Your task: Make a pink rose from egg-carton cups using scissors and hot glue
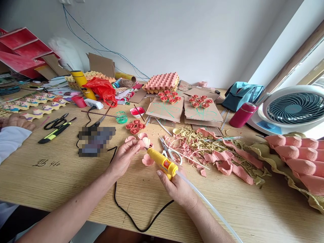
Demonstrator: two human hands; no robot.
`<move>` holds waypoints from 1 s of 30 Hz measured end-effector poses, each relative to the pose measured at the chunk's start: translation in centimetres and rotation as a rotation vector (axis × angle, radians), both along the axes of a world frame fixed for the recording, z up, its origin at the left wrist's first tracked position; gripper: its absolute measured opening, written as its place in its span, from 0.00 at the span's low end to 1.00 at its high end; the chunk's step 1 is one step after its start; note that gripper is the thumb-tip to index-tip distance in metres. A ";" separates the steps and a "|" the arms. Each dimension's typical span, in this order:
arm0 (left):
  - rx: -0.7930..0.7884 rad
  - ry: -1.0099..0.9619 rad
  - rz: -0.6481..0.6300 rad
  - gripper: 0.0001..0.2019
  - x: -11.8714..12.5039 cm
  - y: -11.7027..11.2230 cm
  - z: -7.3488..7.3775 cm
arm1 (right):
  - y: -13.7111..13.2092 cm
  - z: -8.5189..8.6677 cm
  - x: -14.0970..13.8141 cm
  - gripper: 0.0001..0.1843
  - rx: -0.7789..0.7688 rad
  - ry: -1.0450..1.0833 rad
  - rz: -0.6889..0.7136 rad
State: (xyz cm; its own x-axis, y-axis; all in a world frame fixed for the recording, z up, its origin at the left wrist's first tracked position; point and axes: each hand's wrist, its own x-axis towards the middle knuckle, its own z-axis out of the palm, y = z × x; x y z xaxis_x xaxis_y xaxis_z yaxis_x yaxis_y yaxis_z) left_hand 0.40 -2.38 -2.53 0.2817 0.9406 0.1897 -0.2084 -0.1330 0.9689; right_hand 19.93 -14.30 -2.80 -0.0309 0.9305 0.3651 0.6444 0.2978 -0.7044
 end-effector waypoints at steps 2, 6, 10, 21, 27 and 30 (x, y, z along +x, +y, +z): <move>0.033 0.011 0.014 0.13 0.0 0.1 -0.1 | 0.0 0.3 -0.2 0.22 -0.003 -0.001 0.032; 0.063 0.024 0.012 0.12 0.0 0.0 0.2 | 0.0 0.5 -0.2 0.21 0.008 0.014 0.025; 0.047 0.029 0.014 0.12 0.1 -0.4 0.8 | 0.0 0.5 -0.2 0.22 0.012 0.017 0.000; -0.012 -0.028 0.014 0.12 0.2 -0.5 1.0 | 0.0 0.3 -0.2 0.24 0.009 -0.043 -0.009; 0.011 0.001 0.034 0.12 0.3 -0.5 1.1 | 0.0 0.2 -0.1 0.22 0.031 -0.117 -0.004; -0.014 -0.011 0.021 0.12 0.2 -0.6 1.2 | 0.0 0.2 -0.1 0.22 0.033 -0.114 -0.014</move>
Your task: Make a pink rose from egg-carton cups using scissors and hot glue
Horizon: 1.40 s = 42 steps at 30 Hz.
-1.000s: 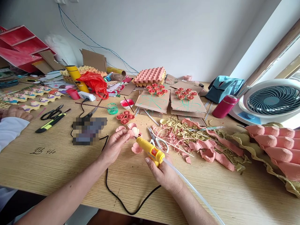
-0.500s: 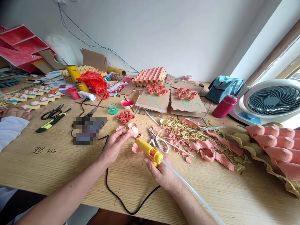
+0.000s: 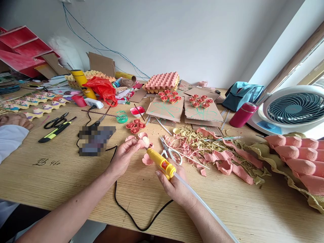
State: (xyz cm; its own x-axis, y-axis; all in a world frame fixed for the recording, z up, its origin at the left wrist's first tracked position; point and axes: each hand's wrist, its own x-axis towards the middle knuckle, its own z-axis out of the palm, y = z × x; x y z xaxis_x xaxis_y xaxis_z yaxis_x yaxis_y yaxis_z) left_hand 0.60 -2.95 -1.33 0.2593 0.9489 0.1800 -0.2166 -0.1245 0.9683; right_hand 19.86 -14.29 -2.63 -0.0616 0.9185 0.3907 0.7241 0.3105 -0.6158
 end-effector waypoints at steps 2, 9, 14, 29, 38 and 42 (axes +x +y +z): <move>-0.009 -0.004 -0.009 0.11 0.0 0.0 0.0 | 0.0 0.0 0.1 0.21 0.016 0.003 -0.007; 0.019 0.028 -0.007 0.10 0.1 -0.1 0.3 | 0.1 0.1 0.1 0.20 0.008 0.010 0.022; 0.040 0.066 -0.011 0.12 -0.1 0.0 0.1 | 0.1 -0.1 0.3 0.19 0.004 0.038 -0.007; 0.033 0.017 -0.004 0.15 0.0 0.6 -1.0 | 0.1 -0.2 0.1 0.18 -0.010 0.005 0.034; -0.035 -0.025 -0.009 0.14 -0.1 1.0 -1.2 | 0.3 -0.4 0.6 0.23 -0.076 0.329 -0.030; -0.116 -0.099 0.084 0.15 -0.1 1.4 -1.3 | 0.6 -0.1 1.2 0.28 -0.205 0.553 -0.073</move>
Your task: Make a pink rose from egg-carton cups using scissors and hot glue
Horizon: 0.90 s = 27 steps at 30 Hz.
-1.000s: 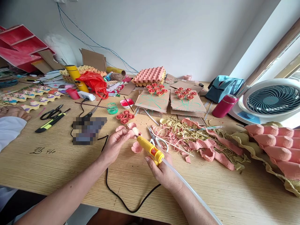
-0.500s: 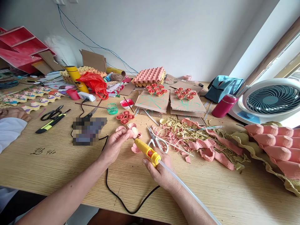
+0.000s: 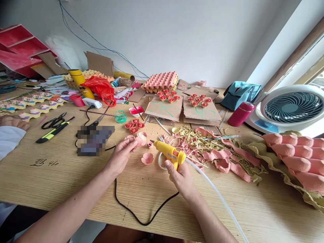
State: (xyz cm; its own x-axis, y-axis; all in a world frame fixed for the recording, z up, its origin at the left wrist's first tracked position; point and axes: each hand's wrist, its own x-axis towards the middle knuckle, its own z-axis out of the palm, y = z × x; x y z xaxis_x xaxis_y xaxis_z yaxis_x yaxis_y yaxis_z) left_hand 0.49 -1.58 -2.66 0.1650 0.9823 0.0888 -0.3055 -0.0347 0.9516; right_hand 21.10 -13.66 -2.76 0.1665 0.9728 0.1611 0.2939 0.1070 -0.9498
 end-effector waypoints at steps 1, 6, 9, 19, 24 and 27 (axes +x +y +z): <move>-0.033 -0.028 0.014 0.16 -0.1 0.2 0.0 | 0.1 0.1 0.2 0.29 -0.037 0.038 0.000; -0.100 -0.211 0.032 0.17 -1.2 1.1 1.0 | 0.8 0.4 0.6 0.27 -0.108 0.371 0.018; -0.042 -0.317 0.035 0.14 -1.9 1.5 1.8 | 1.3 0.2 0.7 0.19 -0.129 0.701 -0.001; -0.097 -0.227 -0.020 0.16 -1.4 1.2 1.1 | 1.5 0.2 1.3 0.20 -0.265 0.849 -0.107; -0.125 -0.204 -0.020 0.16 -1.2 1.0 1.0 | 1.4 -0.2 1.9 0.18 -0.306 0.842 -0.009; -0.122 -0.214 -0.024 0.16 -1.2 1.0 1.1 | 1.5 -0.4 1.9 0.19 -0.291 0.847 -0.007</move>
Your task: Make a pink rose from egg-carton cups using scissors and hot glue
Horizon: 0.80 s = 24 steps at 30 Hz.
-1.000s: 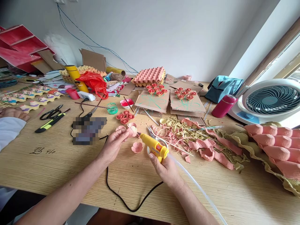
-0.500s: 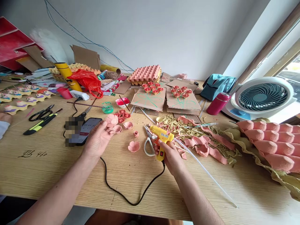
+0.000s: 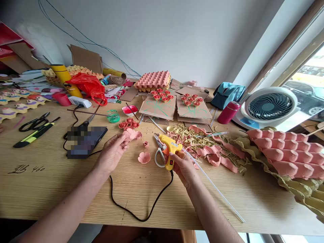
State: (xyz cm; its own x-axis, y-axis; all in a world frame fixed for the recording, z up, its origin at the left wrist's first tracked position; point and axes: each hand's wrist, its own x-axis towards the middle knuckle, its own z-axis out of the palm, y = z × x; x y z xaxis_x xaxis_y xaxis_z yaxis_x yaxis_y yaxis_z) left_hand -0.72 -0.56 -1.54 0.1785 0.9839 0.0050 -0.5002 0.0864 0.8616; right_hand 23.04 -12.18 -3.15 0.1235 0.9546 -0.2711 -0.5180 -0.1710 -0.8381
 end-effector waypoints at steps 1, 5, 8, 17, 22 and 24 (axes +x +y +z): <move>0.000 -0.006 -0.001 0.17 0.0 0.0 0.1 | 0.0 0.0 0.0 0.19 0.005 0.004 -0.012; 0.005 -0.026 -0.006 0.16 -0.1 0.0 0.2 | 0.2 0.5 -0.5 0.20 0.004 0.014 -0.074; 0.013 -0.038 -0.003 0.16 0.0 0.1 0.3 | 0.1 0.8 -0.8 0.19 -0.024 0.000 -0.082; 0.031 -0.072 0.000 0.14 -0.1 0.3 0.0 | 0.2 0.4 -2.0 0.21 0.004 -0.140 -0.111; 0.050 -0.081 -0.008 0.15 -0.1 0.5 -0.2 | 0.1 0.5 -2.3 0.22 0.007 -0.218 -0.116; 0.058 -0.076 -0.012 0.15 -0.1 0.5 -0.2 | -0.3 0.8 -2.1 0.24 -0.017 -0.229 -0.097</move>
State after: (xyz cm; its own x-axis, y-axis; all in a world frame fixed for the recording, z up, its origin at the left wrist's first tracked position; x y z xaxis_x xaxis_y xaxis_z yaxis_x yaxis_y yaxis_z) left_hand -0.82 -0.08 -1.73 0.1873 0.9793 0.0761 -0.5638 0.0438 0.8247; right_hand 20.89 -12.50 -2.33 0.2747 0.9308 -0.2413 -0.3295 -0.1446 -0.9330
